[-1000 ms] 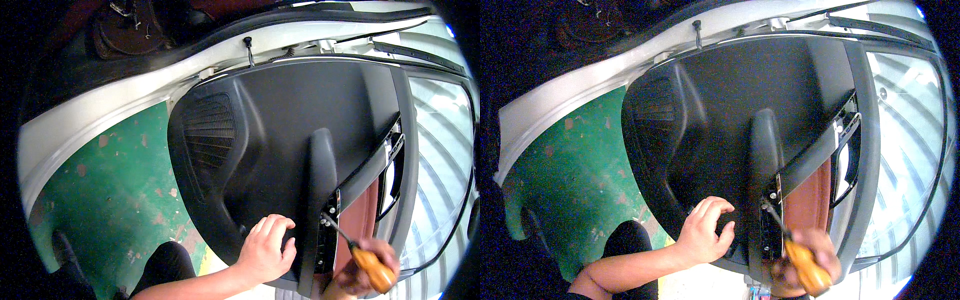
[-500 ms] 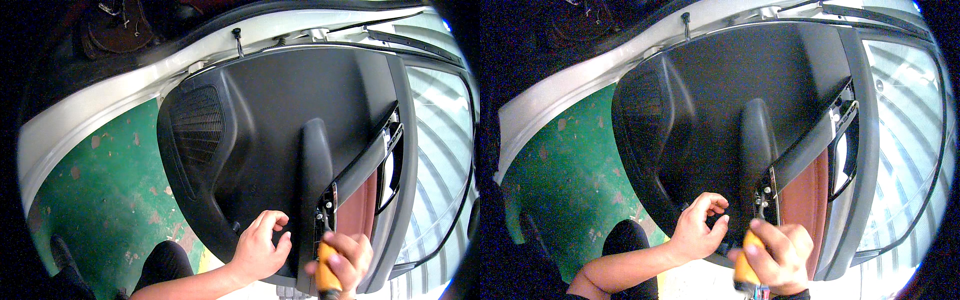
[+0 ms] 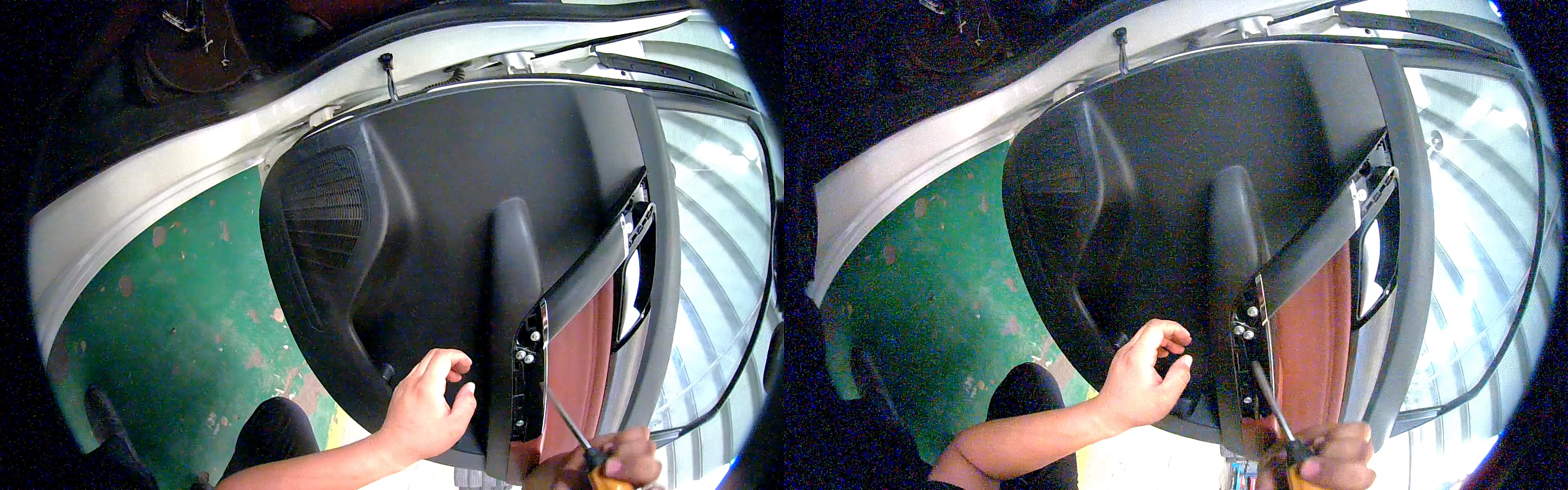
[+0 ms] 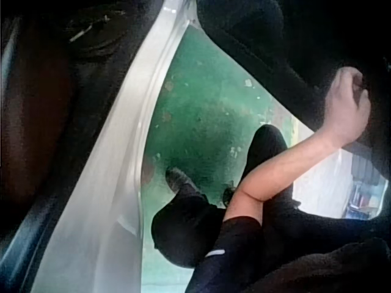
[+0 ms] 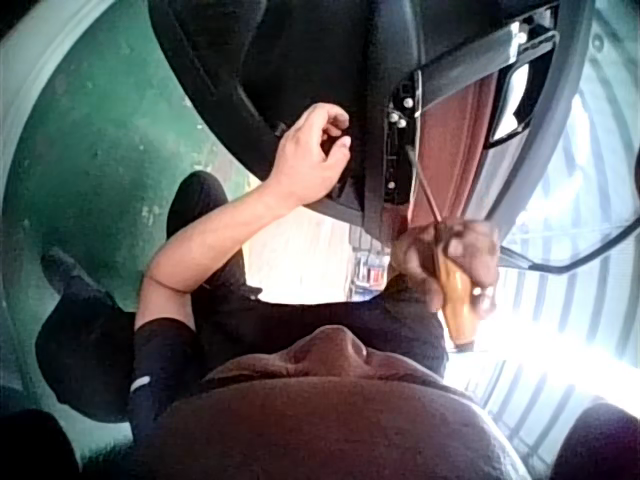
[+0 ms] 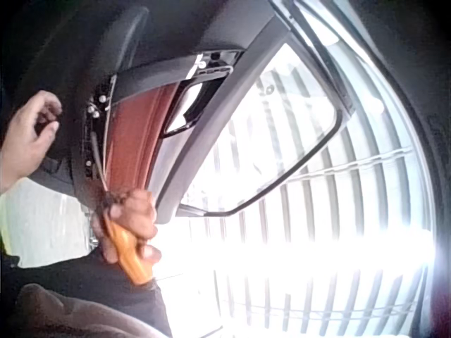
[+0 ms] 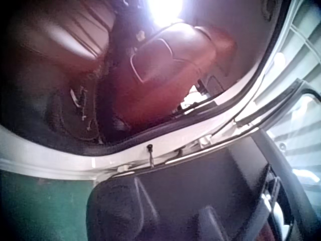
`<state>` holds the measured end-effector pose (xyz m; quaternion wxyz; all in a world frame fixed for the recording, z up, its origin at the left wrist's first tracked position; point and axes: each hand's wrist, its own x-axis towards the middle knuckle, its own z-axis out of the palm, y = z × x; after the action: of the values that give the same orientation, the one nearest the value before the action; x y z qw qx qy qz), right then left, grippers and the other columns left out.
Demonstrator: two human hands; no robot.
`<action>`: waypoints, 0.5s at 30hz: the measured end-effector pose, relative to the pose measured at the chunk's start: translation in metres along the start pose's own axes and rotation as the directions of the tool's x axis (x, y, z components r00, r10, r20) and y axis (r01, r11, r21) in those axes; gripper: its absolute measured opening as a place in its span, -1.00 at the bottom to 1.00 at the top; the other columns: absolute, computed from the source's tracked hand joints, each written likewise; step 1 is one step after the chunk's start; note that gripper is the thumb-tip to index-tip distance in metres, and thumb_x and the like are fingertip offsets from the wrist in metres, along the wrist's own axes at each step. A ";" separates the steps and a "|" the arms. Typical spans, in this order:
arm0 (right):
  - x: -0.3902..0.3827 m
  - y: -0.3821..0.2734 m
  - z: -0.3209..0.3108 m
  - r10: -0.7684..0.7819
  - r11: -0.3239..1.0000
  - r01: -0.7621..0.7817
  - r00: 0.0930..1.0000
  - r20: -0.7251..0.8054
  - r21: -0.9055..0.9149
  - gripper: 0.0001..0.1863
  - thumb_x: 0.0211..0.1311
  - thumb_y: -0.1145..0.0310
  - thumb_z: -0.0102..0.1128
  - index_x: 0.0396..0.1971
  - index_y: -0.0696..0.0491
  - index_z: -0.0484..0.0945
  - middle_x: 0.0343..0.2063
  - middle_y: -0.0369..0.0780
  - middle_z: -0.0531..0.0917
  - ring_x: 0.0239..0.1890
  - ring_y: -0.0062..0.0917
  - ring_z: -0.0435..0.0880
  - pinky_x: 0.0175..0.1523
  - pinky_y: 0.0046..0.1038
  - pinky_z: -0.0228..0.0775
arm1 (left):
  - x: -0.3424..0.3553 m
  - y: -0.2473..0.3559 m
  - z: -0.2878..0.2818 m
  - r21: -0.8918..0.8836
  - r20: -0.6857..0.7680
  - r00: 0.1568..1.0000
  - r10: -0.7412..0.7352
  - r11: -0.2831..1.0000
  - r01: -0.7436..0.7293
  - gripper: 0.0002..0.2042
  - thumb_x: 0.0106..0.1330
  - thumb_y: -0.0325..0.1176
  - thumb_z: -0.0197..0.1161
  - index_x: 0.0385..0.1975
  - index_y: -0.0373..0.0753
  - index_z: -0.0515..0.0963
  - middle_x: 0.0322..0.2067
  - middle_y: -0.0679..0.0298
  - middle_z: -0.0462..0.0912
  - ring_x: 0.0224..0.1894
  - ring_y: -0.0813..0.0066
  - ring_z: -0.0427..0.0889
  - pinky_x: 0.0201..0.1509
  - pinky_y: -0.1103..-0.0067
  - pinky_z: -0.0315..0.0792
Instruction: The person removes a car door panel by first detaching a lower trim piece, then using a screwdriver to remove several screws from the door handle and armrest areas. After removing the screws, the person pulls the door panel away from the door frame to detach it.
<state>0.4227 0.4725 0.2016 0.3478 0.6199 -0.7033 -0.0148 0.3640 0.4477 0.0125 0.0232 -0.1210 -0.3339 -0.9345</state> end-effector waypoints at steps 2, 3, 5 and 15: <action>-0.003 0.002 0.005 0.013 0.992 -0.004 0.997 0.076 -0.123 -0.46 0.43 0.13 0.12 0.27 -0.04 0.16 -0.31 -0.10 0.59 -0.56 -0.44 0.41 -0.46 -0.39 0.23 | -0.001 0.000 0.001 -0.006 -0.003 1.000 -0.002 1.000 0.002 -0.72 0.22 -0.50 0.24 -0.08 -0.32 0.44 -0.19 0.12 0.59 -0.16 0.33 0.64 -0.05 0.46 0.53; -0.003 0.001 0.007 0.019 0.983 0.002 0.994 0.111 -0.183 -0.46 0.43 0.12 0.10 0.27 -0.04 0.16 -0.31 -0.11 0.59 -0.57 -0.44 0.40 -0.46 -0.39 0.21 | 0.000 0.001 0.000 -0.011 -0.006 1.000 0.005 1.000 -0.005 -0.72 0.22 -0.50 0.24 -0.08 -0.32 0.44 -0.19 0.12 0.59 -0.16 0.33 0.64 -0.05 0.46 0.53; -0.005 -0.001 0.012 0.096 0.983 -0.064 0.978 0.185 -0.171 -0.41 0.41 0.09 0.13 0.30 -0.05 0.15 -0.31 -0.09 0.60 -0.55 -0.42 0.41 -0.44 -0.36 0.22 | 0.000 0.002 0.002 -0.031 -0.007 1.000 0.014 0.999 -0.014 -0.72 0.22 -0.50 0.24 -0.07 -0.33 0.44 -0.19 0.12 0.59 -0.16 0.33 0.64 -0.04 0.46 0.53; 0.012 0.003 0.019 0.236 0.965 -0.138 0.826 0.511 -0.222 -0.44 0.38 0.16 0.21 0.25 -0.07 0.19 -0.24 -0.10 0.62 -0.42 -0.38 0.50 -0.34 -0.34 0.35 | -0.001 0.000 0.008 -0.074 0.010 1.000 -0.015 0.997 0.016 -0.70 0.23 -0.51 0.24 -0.03 -0.33 0.44 -0.16 0.13 0.61 -0.16 0.35 0.65 -0.04 0.47 0.54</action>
<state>0.4100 0.4547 0.1942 0.1916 0.4860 -0.8253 -0.2142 0.3669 0.4527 0.0182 0.0099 -0.1237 -0.3001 -0.9458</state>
